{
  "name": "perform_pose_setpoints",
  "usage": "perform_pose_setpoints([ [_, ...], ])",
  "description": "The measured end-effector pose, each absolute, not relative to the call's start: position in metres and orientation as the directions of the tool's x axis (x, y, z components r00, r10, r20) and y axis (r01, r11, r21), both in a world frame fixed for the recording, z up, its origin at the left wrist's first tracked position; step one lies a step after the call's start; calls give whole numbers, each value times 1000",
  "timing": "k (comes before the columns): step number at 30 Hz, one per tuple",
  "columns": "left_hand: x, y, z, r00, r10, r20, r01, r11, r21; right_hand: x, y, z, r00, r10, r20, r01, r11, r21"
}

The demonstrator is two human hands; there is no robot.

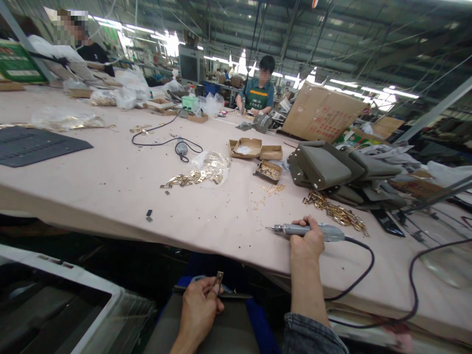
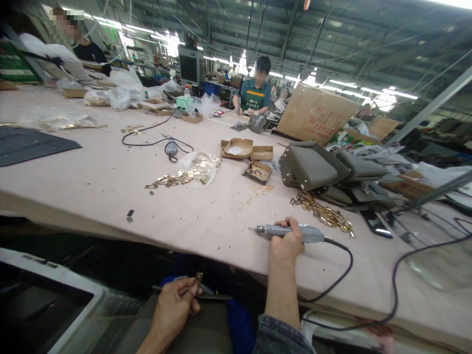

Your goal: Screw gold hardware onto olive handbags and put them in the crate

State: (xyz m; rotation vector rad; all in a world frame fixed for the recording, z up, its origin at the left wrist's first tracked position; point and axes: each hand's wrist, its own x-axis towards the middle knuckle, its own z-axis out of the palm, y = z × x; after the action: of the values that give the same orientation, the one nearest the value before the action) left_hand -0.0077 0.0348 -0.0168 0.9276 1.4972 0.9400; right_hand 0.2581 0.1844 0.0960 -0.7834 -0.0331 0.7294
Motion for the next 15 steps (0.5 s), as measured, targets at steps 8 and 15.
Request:
perform_pose_setpoints([
  [8,-8,34,-14,-108,921,-373,62,381,922,258,185,92,801,566,-197,-520,494,-697],
  [15,-8,34,-17,-99,916,-390,46,395,917,262,186,91,789,592,-166,-498,458,-736],
])
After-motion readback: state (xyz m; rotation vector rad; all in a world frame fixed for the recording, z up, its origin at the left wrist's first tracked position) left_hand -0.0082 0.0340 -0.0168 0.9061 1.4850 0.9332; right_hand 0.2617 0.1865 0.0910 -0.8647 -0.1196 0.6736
